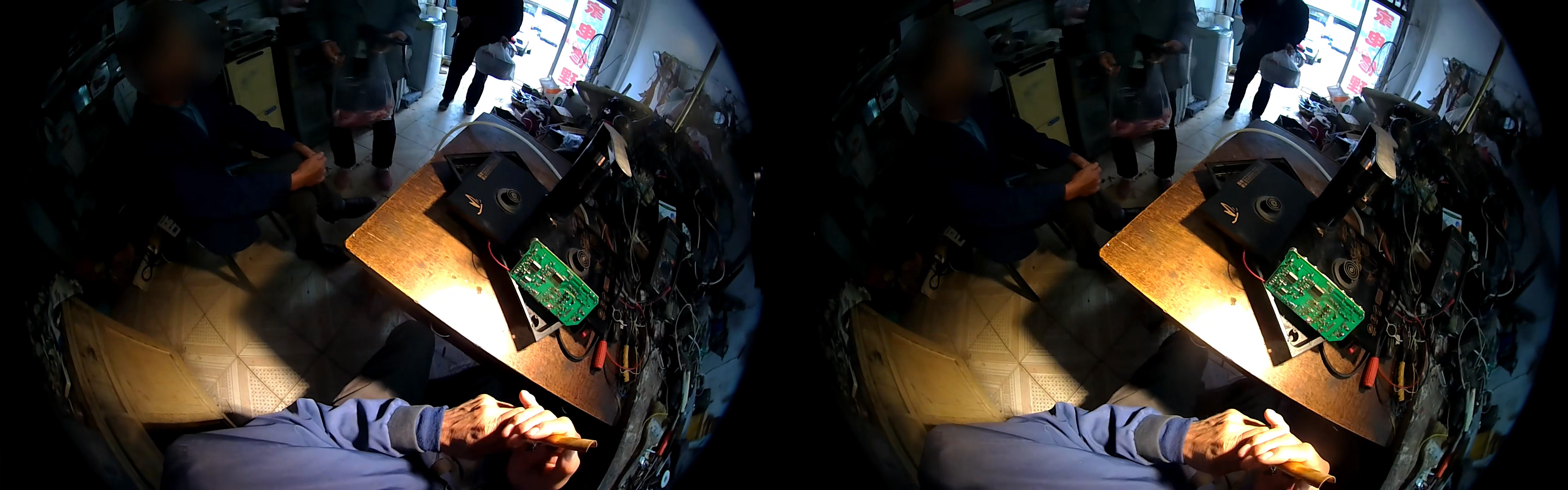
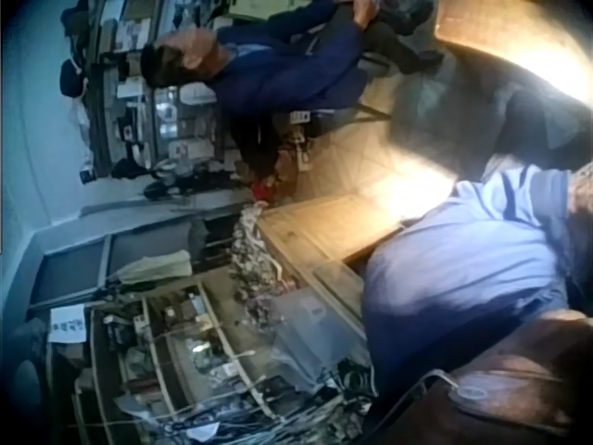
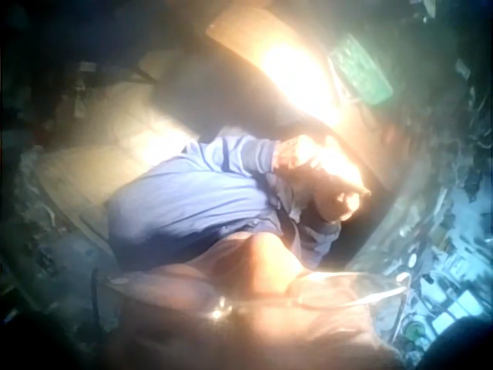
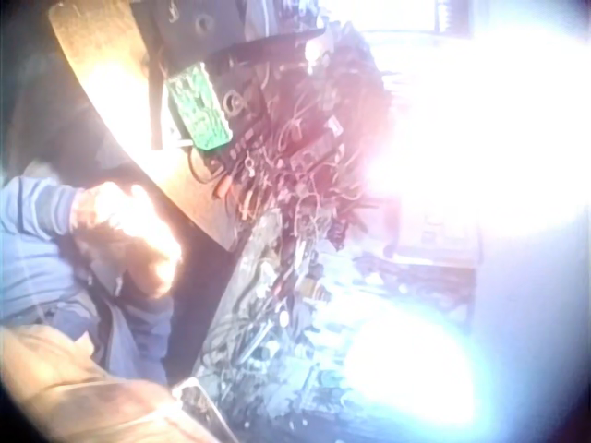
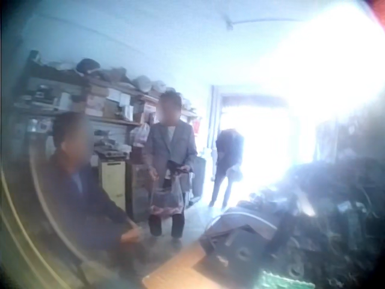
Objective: The person solders a green circuit board using a soldering iron and solder wire. They repeatedly heat joints and apply solder, occasionally using a desoldering pump and pliers to adjust components. The board is flipped to work on both sides.
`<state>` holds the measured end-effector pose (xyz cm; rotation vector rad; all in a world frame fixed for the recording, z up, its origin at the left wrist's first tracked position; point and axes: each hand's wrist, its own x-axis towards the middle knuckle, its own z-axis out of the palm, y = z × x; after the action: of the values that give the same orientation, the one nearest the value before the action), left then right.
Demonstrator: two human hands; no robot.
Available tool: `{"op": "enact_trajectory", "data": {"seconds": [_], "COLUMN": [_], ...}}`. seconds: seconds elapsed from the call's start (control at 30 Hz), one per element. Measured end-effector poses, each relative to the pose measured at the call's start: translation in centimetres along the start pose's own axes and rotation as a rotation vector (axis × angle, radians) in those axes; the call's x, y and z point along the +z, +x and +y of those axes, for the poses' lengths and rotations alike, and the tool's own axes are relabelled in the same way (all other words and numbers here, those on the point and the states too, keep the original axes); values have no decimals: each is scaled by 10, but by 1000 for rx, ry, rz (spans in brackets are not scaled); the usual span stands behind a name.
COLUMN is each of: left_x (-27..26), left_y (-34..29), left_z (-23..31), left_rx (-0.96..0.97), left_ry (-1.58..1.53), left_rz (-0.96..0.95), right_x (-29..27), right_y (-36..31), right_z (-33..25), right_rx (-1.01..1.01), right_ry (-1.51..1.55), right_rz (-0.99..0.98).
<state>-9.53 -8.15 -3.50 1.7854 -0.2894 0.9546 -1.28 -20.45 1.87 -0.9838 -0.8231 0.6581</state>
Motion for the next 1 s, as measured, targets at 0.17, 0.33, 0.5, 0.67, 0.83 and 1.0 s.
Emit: {"op": "enact_trajectory", "data": {"seconds": [0.17,0.33,0.5,0.67,0.83,1.0], "left_x": [6,10,16,-17,7,8], "left_y": [-9,-17,-19,4,-14,-13], "left_z": [-3,-8,-10,31,7,6], "left_rx": [-91,13,23,-103,-227,-299], "left_ry": [-33,-73,-313,-357,-340,-374], "left_rz": [-18,-24,72,-14,-105,-134], "right_x": [-4,27,29,25,21,16], "right_y": [-4,6,-4,0,0,1], "right_z": [4,-11,-18,-14,-15,-14], "right_rx": [-12,8,88,43,26,18], "right_ry": [-99,-53,-433,-265,-230,-225], "right_rz": [39,208,112,77,53,48]}}
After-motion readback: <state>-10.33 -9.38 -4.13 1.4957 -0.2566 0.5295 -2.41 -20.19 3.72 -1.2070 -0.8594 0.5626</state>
